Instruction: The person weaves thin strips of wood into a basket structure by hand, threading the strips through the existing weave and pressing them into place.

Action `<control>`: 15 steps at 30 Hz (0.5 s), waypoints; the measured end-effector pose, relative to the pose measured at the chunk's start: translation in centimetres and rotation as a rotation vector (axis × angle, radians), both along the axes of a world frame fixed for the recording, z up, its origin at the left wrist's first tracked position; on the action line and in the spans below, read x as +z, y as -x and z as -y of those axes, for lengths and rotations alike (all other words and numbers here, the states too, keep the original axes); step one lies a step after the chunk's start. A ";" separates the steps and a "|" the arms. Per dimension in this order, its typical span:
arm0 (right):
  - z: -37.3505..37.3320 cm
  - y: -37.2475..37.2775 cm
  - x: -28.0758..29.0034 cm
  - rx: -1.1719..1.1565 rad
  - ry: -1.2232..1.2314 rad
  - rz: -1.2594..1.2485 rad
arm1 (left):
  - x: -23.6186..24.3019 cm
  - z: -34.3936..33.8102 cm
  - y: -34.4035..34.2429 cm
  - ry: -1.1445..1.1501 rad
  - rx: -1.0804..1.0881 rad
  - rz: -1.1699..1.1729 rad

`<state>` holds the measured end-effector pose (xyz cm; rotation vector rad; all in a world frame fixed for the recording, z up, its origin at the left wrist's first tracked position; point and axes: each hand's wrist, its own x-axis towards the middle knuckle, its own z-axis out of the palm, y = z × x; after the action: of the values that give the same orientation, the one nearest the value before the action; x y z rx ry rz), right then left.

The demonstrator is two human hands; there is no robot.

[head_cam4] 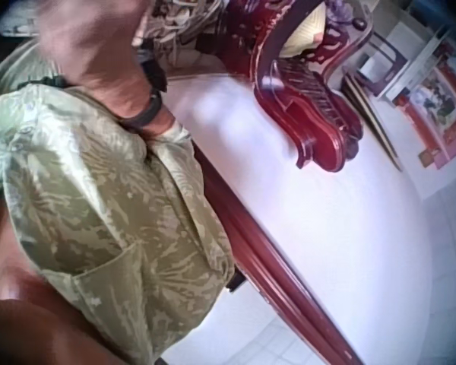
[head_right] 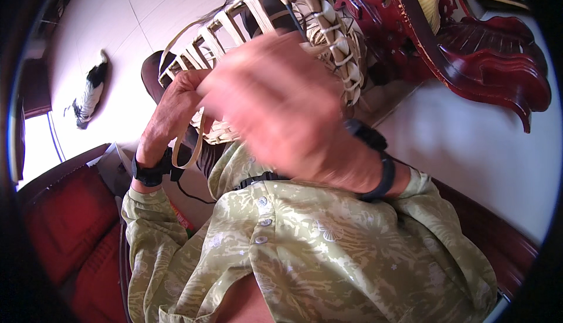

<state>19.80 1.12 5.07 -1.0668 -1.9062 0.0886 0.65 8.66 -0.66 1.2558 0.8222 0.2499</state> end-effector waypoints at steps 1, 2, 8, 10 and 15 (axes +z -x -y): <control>-0.4 -1.7 0.3 -0.091 -0.011 0.063 | 0.1 -0.2 0.1 0.061 -0.005 0.001; -0.4 -2.9 0.5 -0.188 0.006 0.125 | 0.1 -0.4 0.2 0.079 -0.019 -0.014; 0.4 -7.0 0.4 -0.321 0.192 0.244 | 0.7 -2.4 3.2 -0.005 -0.074 -0.177; 0.5 -7.5 0.8 -0.323 0.326 0.162 | 0.6 -2.9 4.3 0.012 -0.104 -0.200; -0.1 -8.4 1.8 -0.371 0.556 0.099 | -0.5 -3.2 6.0 0.177 -0.152 -0.042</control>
<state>28.22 1.17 6.88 -1.8106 -1.7773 0.3760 -5.34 11.87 -1.12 1.1532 0.7638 0.0276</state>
